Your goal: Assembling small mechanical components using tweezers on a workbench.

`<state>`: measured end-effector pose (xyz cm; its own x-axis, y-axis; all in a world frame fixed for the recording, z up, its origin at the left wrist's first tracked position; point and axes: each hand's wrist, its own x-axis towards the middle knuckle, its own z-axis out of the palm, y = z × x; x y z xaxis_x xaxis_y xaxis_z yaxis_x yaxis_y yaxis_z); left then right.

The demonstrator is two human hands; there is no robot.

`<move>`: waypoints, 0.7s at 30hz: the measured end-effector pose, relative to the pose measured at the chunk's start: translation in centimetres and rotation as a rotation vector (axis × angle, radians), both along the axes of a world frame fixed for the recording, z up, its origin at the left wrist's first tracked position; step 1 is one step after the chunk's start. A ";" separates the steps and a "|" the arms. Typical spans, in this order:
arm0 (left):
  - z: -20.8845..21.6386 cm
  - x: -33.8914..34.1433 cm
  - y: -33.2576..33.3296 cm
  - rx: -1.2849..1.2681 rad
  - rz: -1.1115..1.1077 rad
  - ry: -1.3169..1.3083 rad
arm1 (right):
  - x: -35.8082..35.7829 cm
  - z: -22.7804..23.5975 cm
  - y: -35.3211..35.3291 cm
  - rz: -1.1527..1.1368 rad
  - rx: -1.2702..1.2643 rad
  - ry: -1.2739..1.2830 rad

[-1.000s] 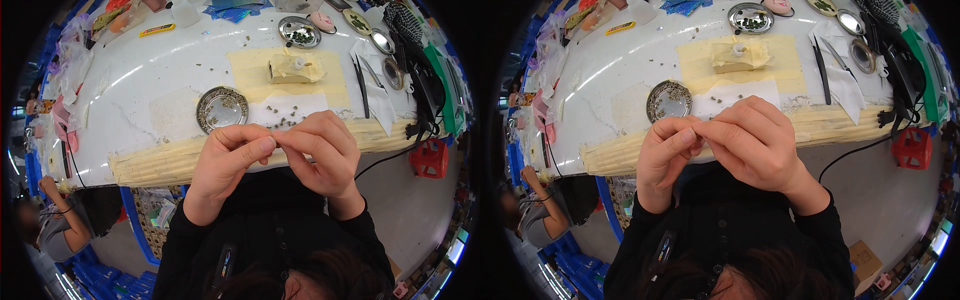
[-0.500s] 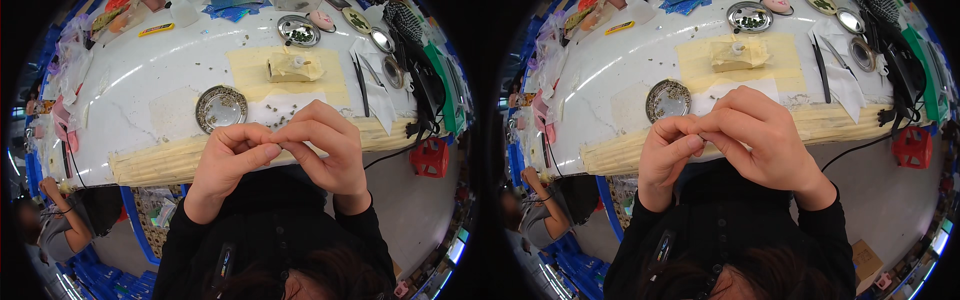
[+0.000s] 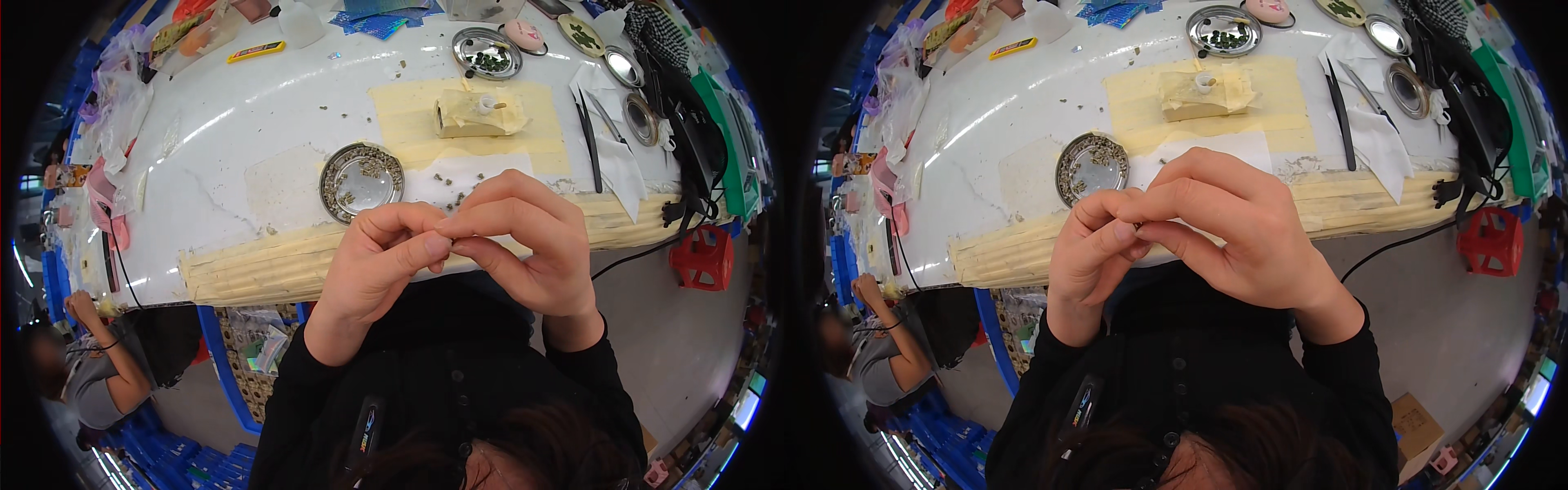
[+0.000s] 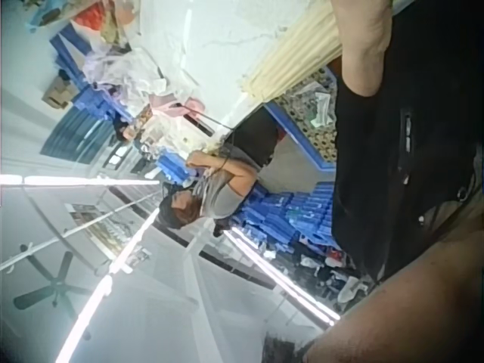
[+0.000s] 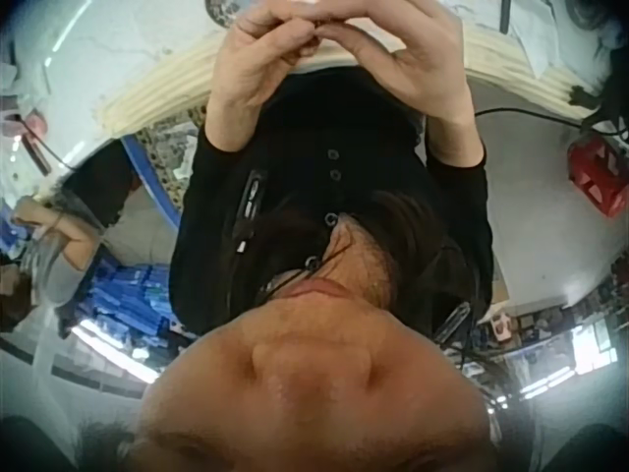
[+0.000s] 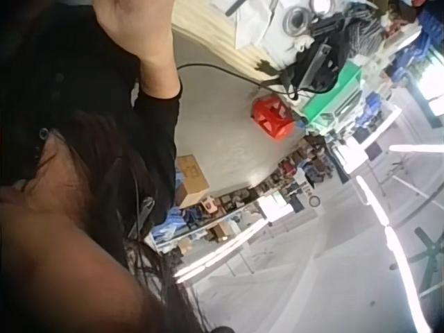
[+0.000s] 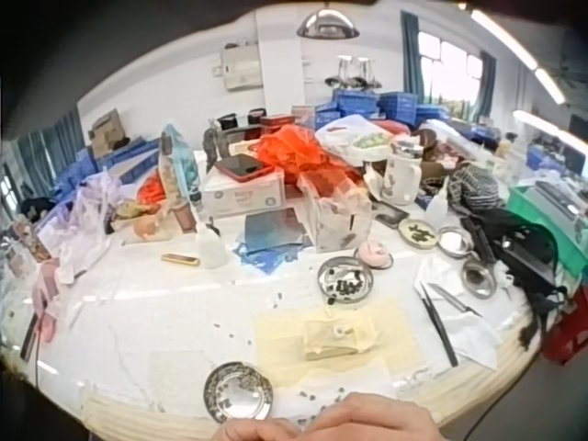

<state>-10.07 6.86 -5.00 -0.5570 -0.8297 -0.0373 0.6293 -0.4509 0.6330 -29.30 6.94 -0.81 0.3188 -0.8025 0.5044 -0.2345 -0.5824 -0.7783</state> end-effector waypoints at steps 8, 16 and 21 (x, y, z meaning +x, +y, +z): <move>0.8 0.7 -0.3 -0.123 -0.071 -0.160 | -0.6 0.3 -0.2 0.137 0.146 -0.021; 0.3 0.5 -0.4 -0.164 -0.005 -0.133 | -0.5 0.2 -0.2 0.078 0.045 -0.065; 0.0 -0.4 0.0 -0.096 0.086 -0.049 | 0.1 -0.5 -0.3 -0.025 -0.060 -0.082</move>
